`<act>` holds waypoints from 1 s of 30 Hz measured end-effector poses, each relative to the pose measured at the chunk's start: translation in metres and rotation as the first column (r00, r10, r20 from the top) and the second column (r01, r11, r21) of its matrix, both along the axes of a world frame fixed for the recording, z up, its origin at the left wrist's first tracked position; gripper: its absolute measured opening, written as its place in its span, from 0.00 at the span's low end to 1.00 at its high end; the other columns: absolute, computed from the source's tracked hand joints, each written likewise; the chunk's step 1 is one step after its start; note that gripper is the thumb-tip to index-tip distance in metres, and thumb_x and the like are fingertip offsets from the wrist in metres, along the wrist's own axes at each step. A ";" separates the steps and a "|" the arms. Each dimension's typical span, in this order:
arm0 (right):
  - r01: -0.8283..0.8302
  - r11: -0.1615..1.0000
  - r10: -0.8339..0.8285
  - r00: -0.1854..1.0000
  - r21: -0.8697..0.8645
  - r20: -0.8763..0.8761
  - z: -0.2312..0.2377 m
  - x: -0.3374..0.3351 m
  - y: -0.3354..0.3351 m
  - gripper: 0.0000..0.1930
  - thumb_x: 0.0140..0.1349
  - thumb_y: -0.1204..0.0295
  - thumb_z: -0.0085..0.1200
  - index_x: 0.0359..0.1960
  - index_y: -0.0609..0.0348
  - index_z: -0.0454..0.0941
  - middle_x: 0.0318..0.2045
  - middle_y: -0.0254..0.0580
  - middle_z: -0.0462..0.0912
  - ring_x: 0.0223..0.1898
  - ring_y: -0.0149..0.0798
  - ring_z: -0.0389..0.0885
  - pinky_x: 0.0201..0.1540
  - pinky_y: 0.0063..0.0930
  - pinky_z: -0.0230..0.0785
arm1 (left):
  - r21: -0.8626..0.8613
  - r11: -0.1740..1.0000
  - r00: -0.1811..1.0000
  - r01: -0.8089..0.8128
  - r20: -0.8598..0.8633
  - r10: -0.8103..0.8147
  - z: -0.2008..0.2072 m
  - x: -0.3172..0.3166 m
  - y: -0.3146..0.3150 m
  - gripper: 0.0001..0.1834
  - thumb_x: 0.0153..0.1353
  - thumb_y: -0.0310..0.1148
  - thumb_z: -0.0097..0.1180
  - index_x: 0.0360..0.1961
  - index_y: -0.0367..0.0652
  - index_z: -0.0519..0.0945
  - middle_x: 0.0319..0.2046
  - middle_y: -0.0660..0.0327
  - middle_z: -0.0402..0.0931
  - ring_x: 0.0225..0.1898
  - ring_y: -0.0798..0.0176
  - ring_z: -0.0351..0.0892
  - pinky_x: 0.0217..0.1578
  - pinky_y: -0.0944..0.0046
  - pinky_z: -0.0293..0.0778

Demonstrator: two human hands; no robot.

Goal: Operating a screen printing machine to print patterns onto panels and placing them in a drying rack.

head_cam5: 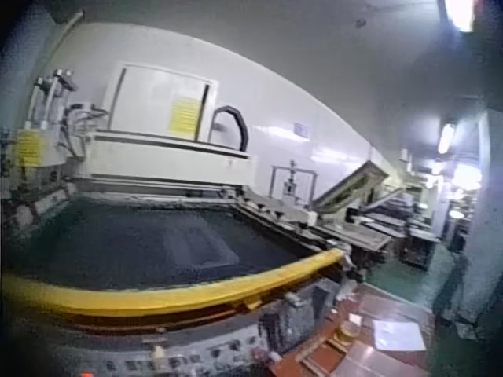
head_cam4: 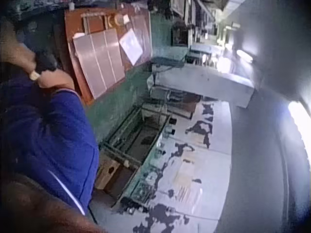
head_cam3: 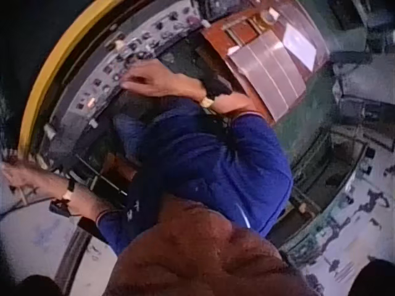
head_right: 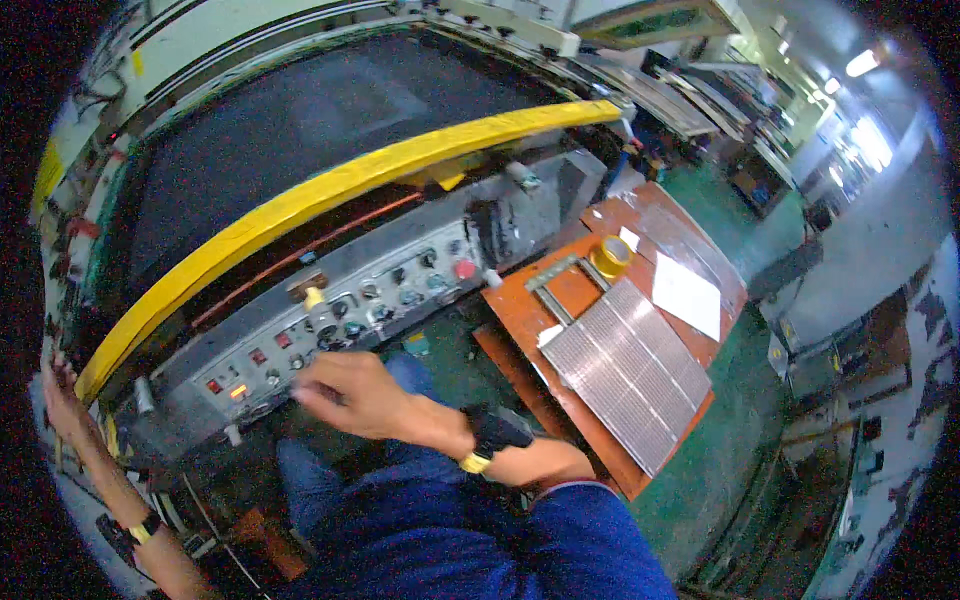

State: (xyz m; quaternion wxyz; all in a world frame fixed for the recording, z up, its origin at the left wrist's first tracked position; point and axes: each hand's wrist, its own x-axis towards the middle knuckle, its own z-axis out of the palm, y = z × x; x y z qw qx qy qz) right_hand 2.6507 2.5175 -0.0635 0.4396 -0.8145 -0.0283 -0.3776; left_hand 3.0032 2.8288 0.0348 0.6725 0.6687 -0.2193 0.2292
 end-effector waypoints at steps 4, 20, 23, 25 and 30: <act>0.456 0.702 -0.206 0.865 0.546 -0.457 -0.140 -0.101 -0.028 0.09 0.61 0.70 0.53 0.37 0.63 0.79 0.29 0.36 0.80 0.29 0.26 0.78 0.28 0.20 0.70 | 0.135 0.989 0.998 0.063 -0.019 -0.061 -0.008 0.065 -0.041 0.22 0.68 0.44 0.44 0.53 0.37 0.73 0.39 0.63 0.76 0.36 0.72 0.70 0.38 0.72 0.64; 0.124 -0.159 -0.858 0.473 0.980 -0.199 -0.219 -0.275 -0.122 0.14 0.68 0.62 0.42 0.26 0.53 0.69 0.18 0.30 0.70 0.16 0.28 0.65 0.17 0.21 0.57 | 0.099 0.991 0.978 0.091 -0.195 -0.071 -0.002 0.048 -0.052 0.22 0.66 0.46 0.48 0.52 0.41 0.74 0.33 0.70 0.73 0.29 0.78 0.64 0.28 0.76 0.58; 0.314 -0.042 -0.916 0.367 0.948 -0.162 -0.156 -0.286 -0.136 0.12 0.68 0.62 0.45 0.28 0.54 0.68 0.21 0.31 0.71 0.19 0.26 0.66 0.19 0.18 0.59 | 0.122 0.986 0.987 0.111 -0.132 -0.095 0.000 0.047 -0.052 0.23 0.66 0.47 0.48 0.53 0.41 0.74 0.33 0.69 0.72 0.30 0.79 0.64 0.30 0.77 0.59; 0.351 0.008 -0.936 0.333 0.937 -0.116 -0.122 -0.290 -0.138 0.11 0.67 0.63 0.45 0.29 0.54 0.68 0.22 0.31 0.72 0.19 0.26 0.66 0.20 0.18 0.60 | 0.253 0.959 0.978 0.130 -0.190 -0.082 -0.003 0.067 -0.037 0.22 0.66 0.46 0.48 0.53 0.40 0.73 0.34 0.69 0.72 0.31 0.79 0.64 0.30 0.78 0.59; 0.354 -0.004 -0.940 0.316 0.935 -0.124 -0.132 -0.289 -0.125 0.13 0.68 0.62 0.45 0.28 0.54 0.68 0.21 0.32 0.71 0.19 0.27 0.66 0.19 0.20 0.60 | 0.135 0.983 0.986 0.123 -0.127 -0.106 -0.015 0.062 -0.051 0.21 0.67 0.44 0.46 0.54 0.41 0.73 0.35 0.71 0.70 0.29 0.79 0.62 0.29 0.79 0.57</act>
